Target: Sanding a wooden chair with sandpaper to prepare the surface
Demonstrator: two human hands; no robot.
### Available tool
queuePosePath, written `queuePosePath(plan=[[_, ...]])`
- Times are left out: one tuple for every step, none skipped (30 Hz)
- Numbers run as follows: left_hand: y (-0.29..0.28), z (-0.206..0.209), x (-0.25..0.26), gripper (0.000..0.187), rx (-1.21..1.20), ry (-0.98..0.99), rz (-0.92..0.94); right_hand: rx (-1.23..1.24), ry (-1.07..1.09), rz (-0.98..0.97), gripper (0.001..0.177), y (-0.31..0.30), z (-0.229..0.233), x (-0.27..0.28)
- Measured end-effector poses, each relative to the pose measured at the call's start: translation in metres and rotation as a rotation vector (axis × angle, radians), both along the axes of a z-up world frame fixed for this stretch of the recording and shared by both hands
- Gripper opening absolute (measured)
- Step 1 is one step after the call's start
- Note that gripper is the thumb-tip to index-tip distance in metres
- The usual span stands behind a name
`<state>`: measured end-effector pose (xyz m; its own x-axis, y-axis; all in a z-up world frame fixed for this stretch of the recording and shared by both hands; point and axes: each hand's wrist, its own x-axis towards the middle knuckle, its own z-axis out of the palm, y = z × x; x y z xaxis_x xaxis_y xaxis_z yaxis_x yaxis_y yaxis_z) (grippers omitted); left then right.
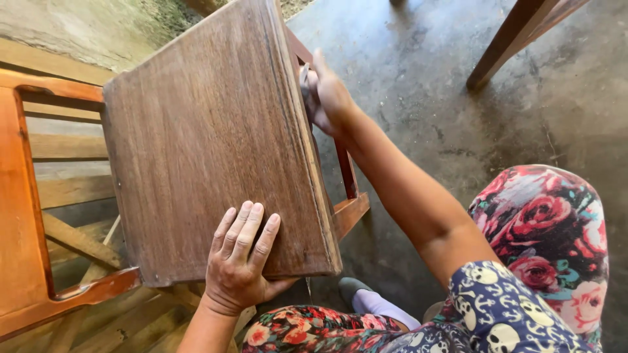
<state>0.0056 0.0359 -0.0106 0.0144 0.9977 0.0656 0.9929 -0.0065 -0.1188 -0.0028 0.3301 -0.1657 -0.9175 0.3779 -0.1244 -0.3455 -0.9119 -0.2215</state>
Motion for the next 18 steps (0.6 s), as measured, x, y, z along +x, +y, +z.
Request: queuePosePath(plan=[[-0.001,0.0,0.0,0.091,-0.006,0.001,0.002,0.121,-0.065,-0.018,0.08,-0.011,-0.002,0.01],[-0.002,-0.001,0.001,0.092,-0.012,0.001,0.004,0.242,-0.129,-0.036,0.083,-0.02,-0.004,0.021],[-0.002,-0.001,0.001,0.092,-0.019,0.0,0.006,0.235,-0.131,-0.034,0.083,-0.031,-0.01,0.026],[-0.003,0.0,0.002,0.091,-0.024,0.003,0.008,0.328,-0.092,-0.114,0.081,-0.042,-0.016,0.031],[0.0,0.0,0.001,0.091,-0.017,0.01,0.003,0.432,-0.051,-0.203,0.08,-0.048,-0.02,0.035],[0.002,0.0,-0.001,0.091,-0.013,0.013,-0.003,0.436,-0.049,-0.21,0.08,-0.038,-0.008,0.034],[0.001,0.001,-0.001,0.09,-0.009,0.007,-0.004,0.357,-0.077,-0.141,0.08,-0.03,0.003,0.034],[0.0,0.0,0.0,0.088,-0.004,0.0,-0.005,0.277,-0.106,-0.073,0.081,-0.023,0.014,0.035],[-0.002,-0.001,0.002,0.088,-0.015,-0.01,-0.001,0.266,-0.115,-0.066,0.081,-0.024,0.012,0.031],[-0.004,-0.001,0.004,0.09,-0.019,-0.003,0.01,0.236,-0.141,-0.057,0.086,-0.025,0.01,0.027],[0.0,-0.002,0.001,0.091,-0.008,0.015,0.009,0.219,-0.156,-0.061,0.091,-0.019,0.011,0.019],[-0.001,-0.002,0.001,0.091,-0.003,0.016,0.004,0.223,-0.156,-0.067,0.091,-0.029,0.007,0.03],[-0.002,-0.002,0.002,0.09,-0.002,0.01,0.006,0.22,-0.037,-0.089,0.086,-0.04,0.004,0.04],[-0.002,-0.002,0.002,0.09,0.0,0.004,0.009,0.217,0.082,-0.11,0.082,-0.051,0.0,0.049],[-0.001,-0.001,0.001,0.09,0.006,0.008,0.013,0.222,0.086,-0.106,0.082,-0.061,0.002,0.061],[0.0,-0.002,0.001,0.09,0.01,0.008,0.006,0.164,0.062,-0.054,0.082,-0.071,0.002,0.073],[0.0,-0.001,0.001,0.091,0.005,0.006,-0.002,0.099,0.034,-0.003,0.082,-0.084,0.002,0.086],[-0.001,-0.001,0.001,0.091,0.003,0.007,0.001,0.097,0.036,0.0,0.082,-0.078,0.002,0.083]])
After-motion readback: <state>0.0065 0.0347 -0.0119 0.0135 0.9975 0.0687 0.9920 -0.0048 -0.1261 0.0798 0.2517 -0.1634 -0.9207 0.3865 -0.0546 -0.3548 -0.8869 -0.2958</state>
